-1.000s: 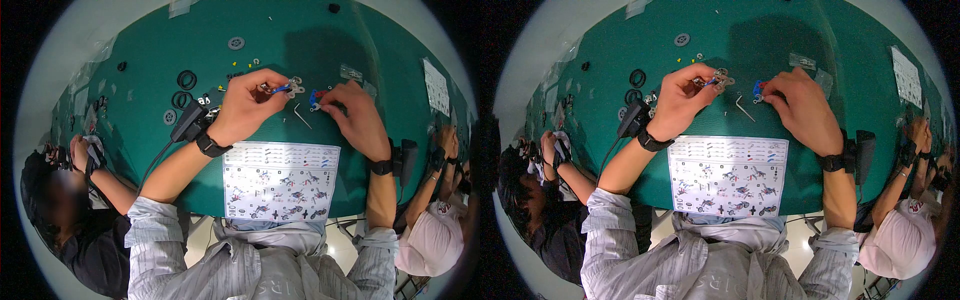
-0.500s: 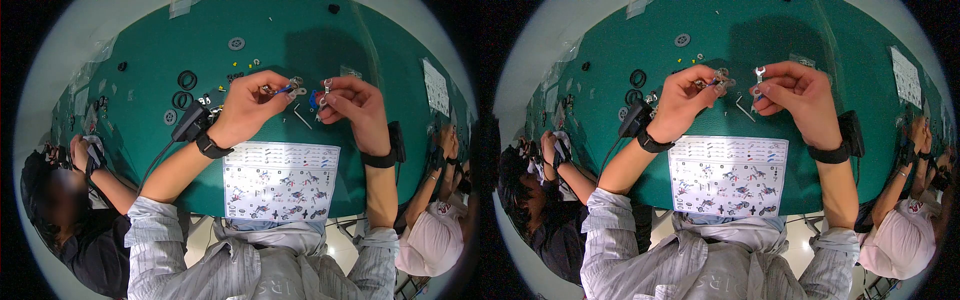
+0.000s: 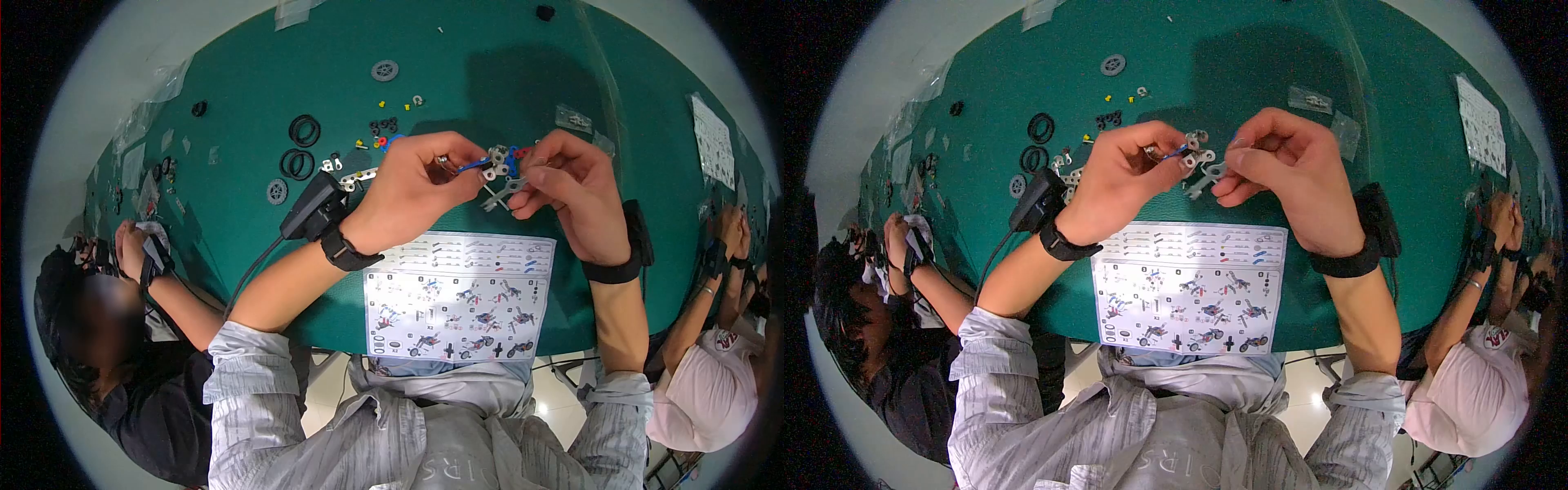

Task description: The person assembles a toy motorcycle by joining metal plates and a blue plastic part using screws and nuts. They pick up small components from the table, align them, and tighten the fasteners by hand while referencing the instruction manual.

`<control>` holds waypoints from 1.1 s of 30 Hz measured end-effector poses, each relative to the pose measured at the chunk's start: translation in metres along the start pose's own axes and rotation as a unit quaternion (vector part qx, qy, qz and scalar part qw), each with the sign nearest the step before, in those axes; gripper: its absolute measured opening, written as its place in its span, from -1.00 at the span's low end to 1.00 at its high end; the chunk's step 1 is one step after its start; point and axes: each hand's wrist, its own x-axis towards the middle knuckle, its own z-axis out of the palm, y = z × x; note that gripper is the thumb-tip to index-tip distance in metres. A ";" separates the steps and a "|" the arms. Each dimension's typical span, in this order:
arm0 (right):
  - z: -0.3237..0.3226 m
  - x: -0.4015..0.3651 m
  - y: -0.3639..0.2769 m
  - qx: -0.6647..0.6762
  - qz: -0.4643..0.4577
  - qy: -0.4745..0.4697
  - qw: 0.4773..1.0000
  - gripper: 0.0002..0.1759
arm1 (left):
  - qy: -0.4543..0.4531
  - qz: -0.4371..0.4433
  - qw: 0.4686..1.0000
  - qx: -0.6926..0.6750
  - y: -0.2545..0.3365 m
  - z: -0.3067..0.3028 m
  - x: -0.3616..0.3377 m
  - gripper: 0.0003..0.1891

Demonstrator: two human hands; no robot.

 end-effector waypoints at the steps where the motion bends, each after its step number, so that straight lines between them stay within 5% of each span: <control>1: 0.001 0.000 -0.001 0.000 0.010 0.000 1.000 -0.94 | -0.002 0.003 1.000 0.002 -0.002 0.000 0.000 -0.85; 29: -0.022 0.007 -0.015 -0.022 -0.030 0.020 0.999 -0.88 | -0.033 -0.033 0.999 -0.020 0.003 -0.011 0.004 -0.90; 33: -0.037 0.006 -0.018 -0.073 -0.040 -0.065 0.994 -0.88 | -0.039 -0.028 0.999 -0.002 0.000 -0.013 0.005 -0.90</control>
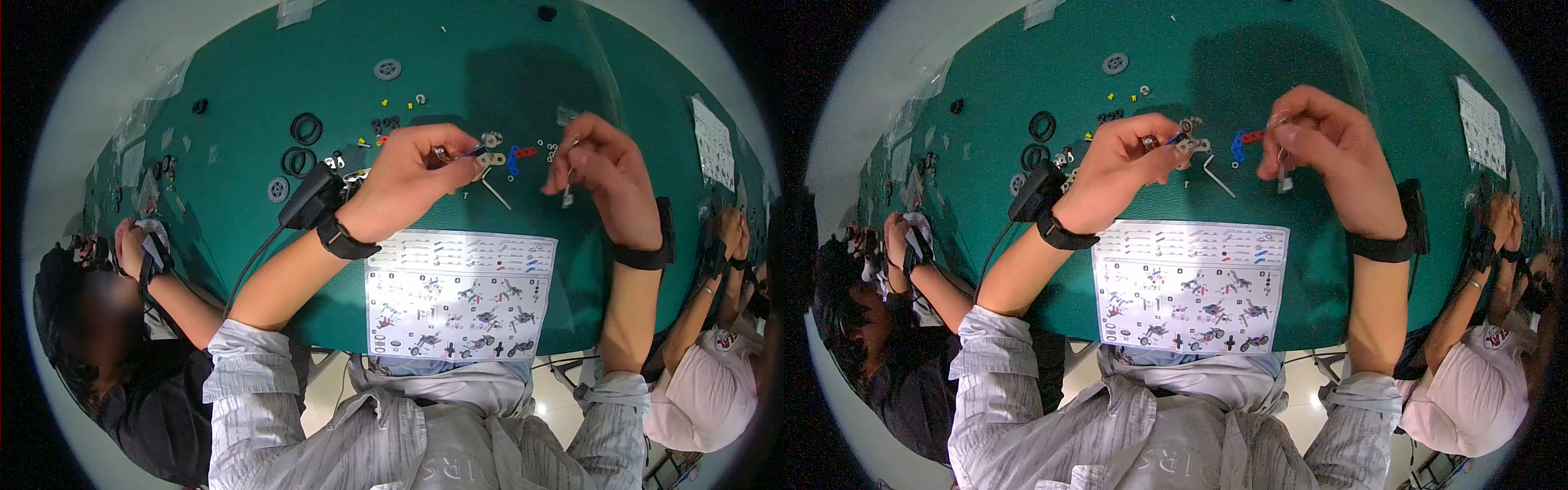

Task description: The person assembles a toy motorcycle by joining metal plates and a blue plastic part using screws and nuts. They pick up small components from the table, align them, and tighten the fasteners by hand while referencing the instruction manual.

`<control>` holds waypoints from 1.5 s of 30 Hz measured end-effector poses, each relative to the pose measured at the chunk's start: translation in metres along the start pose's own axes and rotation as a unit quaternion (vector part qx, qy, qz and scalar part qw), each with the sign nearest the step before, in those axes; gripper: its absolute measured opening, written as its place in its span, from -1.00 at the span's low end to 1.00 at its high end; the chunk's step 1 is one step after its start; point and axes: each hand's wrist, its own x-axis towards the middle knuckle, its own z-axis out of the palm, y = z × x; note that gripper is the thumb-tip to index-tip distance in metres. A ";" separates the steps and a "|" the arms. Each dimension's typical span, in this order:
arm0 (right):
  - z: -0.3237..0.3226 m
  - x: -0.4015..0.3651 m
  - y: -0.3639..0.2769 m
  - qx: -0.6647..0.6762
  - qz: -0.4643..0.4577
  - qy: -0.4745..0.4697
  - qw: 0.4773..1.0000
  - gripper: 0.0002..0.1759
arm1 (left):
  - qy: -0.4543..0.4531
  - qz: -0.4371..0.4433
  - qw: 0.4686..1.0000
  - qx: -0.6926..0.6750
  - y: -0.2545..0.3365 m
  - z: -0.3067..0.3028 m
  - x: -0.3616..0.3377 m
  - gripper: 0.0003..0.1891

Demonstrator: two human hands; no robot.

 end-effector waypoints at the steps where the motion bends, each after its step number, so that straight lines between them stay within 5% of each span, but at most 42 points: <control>1: 0.001 -0.001 -0.001 -0.062 0.018 -0.003 0.998 -0.86 | 0.001 0.001 1.000 0.002 0.000 0.000 0.000 -0.90; 3: 0.006 -0.002 -0.004 -0.186 0.054 -0.008 0.981 -0.83 | 0.003 0.000 1.000 0.003 0.000 0.000 0.000 -0.90; 6: 0.010 0.000 0.015 -0.345 -0.045 0.051 0.936 -0.79 | 0.008 0.000 1.000 0.002 0.001 0.001 0.000 -0.90; 10: 0.020 0.002 0.006 -0.413 0.064 0.069 0.906 -0.84 | 0.010 0.006 1.000 0.005 0.001 0.002 0.000 -0.91; 13: 0.019 0.001 0.019 -0.380 0.000 0.065 0.923 -0.85 | 0.010 0.010 1.000 0.001 0.002 0.002 0.000 -0.92; 19: 0.021 0.003 0.014 -0.394 0.024 0.040 0.918 -0.86 | 0.012 0.008 1.000 0.003 0.001 0.002 0.000 -0.91; 25: 0.020 0.003 0.011 -0.474 -0.059 0.042 0.877 -0.86 | 0.022 0.014 1.000 0.006 0.000 0.002 0.000 -0.80; 37: 0.026 0.004 0.014 -0.440 -0.075 0.043 0.894 -0.88 | 0.017 0.015 1.000 -0.009 0.000 0.002 0.000 -0.81; 43: 0.033 0.005 0.012 -0.562 -0.257 0.023 0.786 -0.86 | 0.021 0.018 1.000 0.002 0.001 0.000 0.001 -0.82; 45: 0.036 0.002 0.011 -0.595 -0.235 -0.006 0.769 -0.78 | 0.024 0.021 0.999 -0.009 0.001 -0.001 0.001 -0.82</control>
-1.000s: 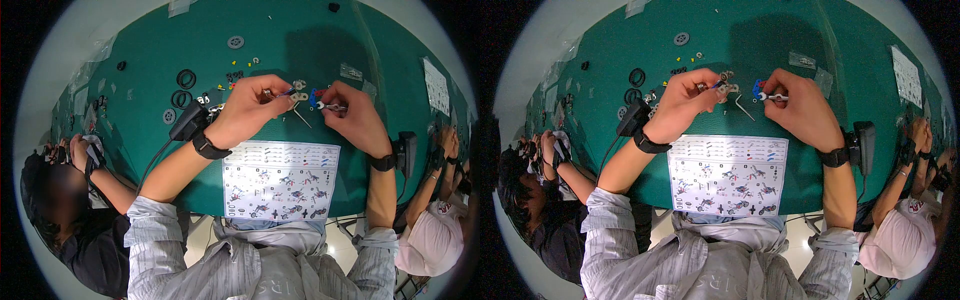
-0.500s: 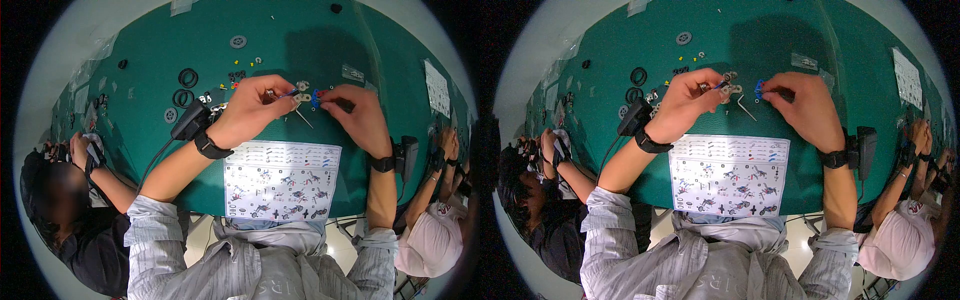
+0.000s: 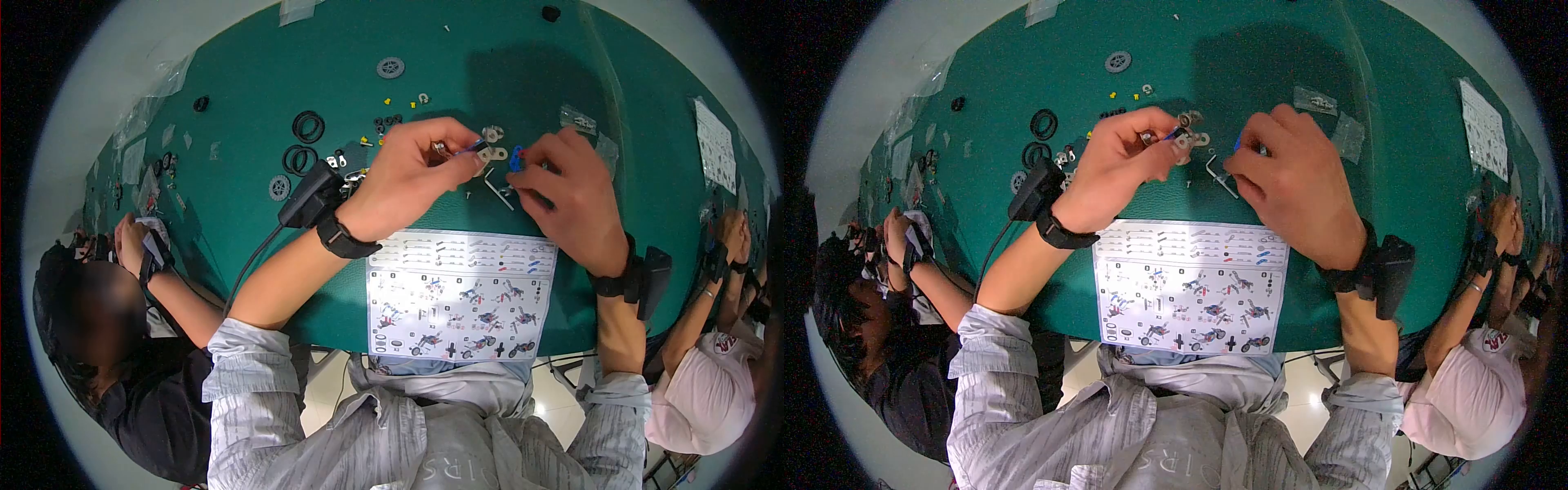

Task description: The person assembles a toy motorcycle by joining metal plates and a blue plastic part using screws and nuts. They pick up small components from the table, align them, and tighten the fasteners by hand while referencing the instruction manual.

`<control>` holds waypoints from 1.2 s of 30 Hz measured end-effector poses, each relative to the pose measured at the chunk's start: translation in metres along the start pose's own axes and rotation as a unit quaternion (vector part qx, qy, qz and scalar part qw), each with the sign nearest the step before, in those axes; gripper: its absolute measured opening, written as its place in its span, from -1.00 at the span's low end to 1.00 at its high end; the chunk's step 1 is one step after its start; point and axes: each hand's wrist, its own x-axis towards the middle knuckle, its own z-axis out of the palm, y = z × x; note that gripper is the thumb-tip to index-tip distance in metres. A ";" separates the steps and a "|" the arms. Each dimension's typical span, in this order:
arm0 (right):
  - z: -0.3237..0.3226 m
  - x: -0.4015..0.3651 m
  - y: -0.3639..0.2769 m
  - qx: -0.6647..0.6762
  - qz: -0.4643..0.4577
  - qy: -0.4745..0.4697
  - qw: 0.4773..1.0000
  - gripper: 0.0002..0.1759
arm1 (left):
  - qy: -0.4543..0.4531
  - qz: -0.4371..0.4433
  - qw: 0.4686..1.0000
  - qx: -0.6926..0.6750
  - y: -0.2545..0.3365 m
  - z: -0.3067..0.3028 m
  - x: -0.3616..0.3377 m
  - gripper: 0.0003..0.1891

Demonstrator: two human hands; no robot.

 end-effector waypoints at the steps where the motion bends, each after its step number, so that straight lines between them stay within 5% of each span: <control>1: 0.000 -0.001 -0.001 -0.015 -0.001 -0.021 1.000 -0.74 | 0.001 0.002 1.000 -0.013 0.001 0.000 0.000 -0.83; 10: -0.008 -0.006 0.013 0.093 0.138 -0.055 0.984 -0.80 | 0.003 0.000 1.000 0.017 0.001 0.000 0.000 -0.86; 36: 0.005 -0.003 0.032 0.052 0.004 -0.082 0.995 -0.84 | -0.009 0.001 1.000 0.017 -0.002 0.001 -0.001 -0.88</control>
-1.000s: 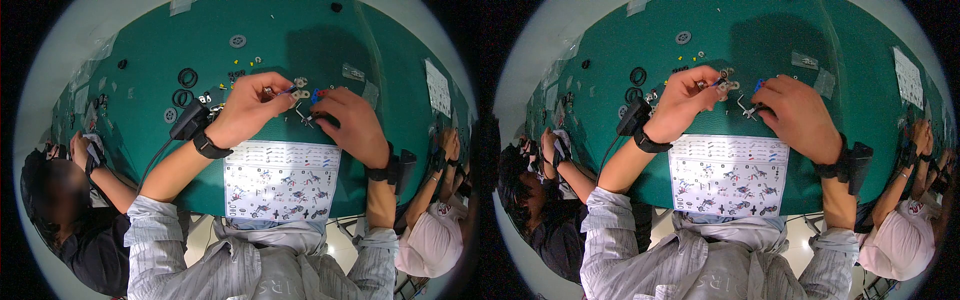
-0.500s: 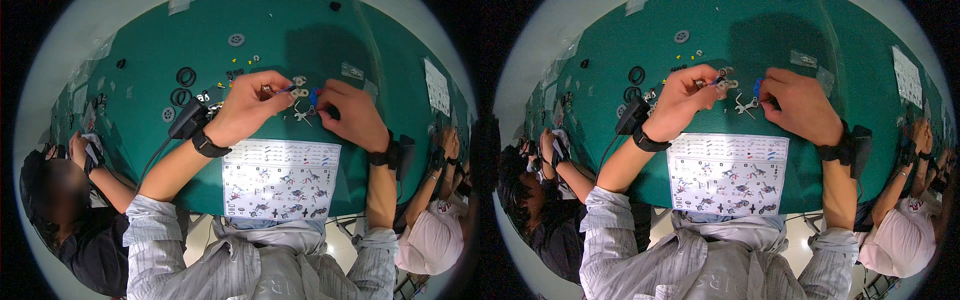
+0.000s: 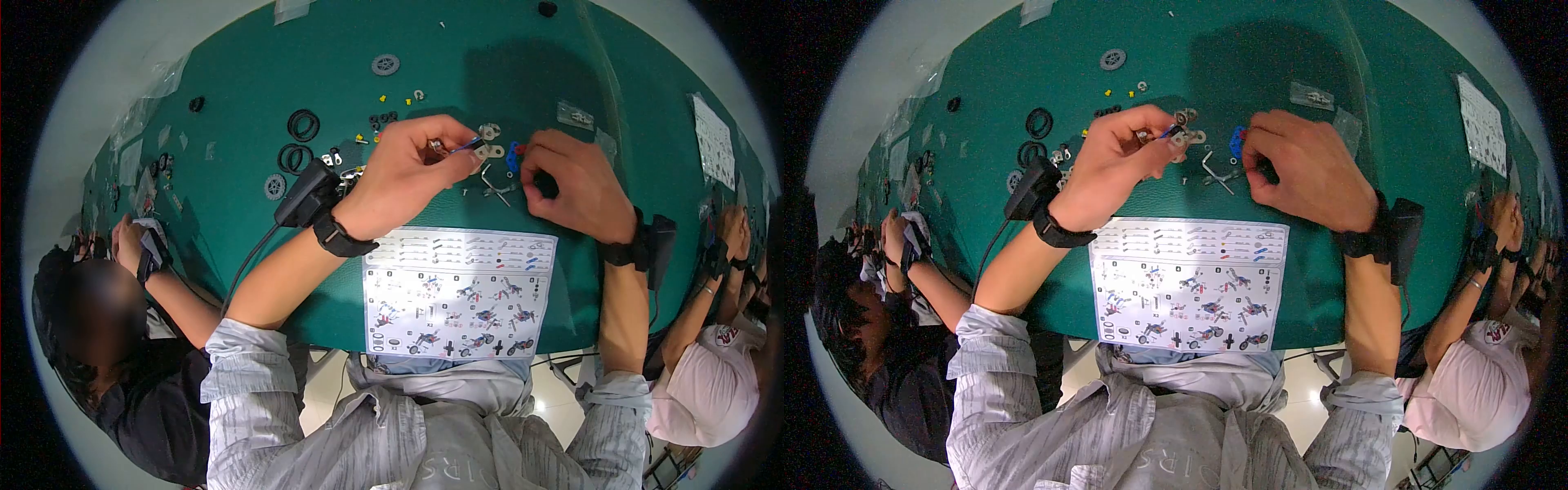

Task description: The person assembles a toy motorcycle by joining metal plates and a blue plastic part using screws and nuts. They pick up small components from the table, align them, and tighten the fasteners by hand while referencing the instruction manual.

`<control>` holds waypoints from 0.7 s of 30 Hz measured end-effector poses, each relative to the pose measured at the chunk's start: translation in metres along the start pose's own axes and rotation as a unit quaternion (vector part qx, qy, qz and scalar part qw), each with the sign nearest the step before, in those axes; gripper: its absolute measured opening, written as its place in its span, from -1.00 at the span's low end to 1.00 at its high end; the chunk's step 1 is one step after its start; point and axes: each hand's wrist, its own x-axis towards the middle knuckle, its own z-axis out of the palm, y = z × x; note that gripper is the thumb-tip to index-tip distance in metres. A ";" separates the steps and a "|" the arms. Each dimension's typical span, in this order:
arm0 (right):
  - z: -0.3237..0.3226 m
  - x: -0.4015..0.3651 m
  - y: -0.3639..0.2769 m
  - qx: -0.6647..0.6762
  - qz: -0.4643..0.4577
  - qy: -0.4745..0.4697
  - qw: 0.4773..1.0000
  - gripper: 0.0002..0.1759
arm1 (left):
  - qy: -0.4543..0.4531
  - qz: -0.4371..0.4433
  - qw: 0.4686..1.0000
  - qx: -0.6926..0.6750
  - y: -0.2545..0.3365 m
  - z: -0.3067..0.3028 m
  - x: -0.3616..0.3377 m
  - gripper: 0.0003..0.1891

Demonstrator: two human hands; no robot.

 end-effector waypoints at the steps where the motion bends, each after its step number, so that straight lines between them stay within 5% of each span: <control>1: -0.001 -0.001 -0.001 0.003 0.006 -0.005 1.000 -0.85 | -0.002 0.000 1.000 0.001 0.000 0.000 0.000 -0.88; 7: -0.002 -0.003 -0.001 0.054 -0.012 -0.021 0.998 -0.87 | 0.005 0.003 1.000 -0.011 0.000 0.000 0.001 -0.87; 13: -0.007 -0.001 -0.001 0.181 0.090 -0.036 0.979 -0.86 | 0.014 0.003 1.000 -0.002 0.002 0.001 0.001 -0.85; 21: 0.000 0.001 0.002 0.132 0.073 -0.007 0.988 -0.87 | 0.017 0.005 1.000 0.003 0.001 0.001 0.001 -0.85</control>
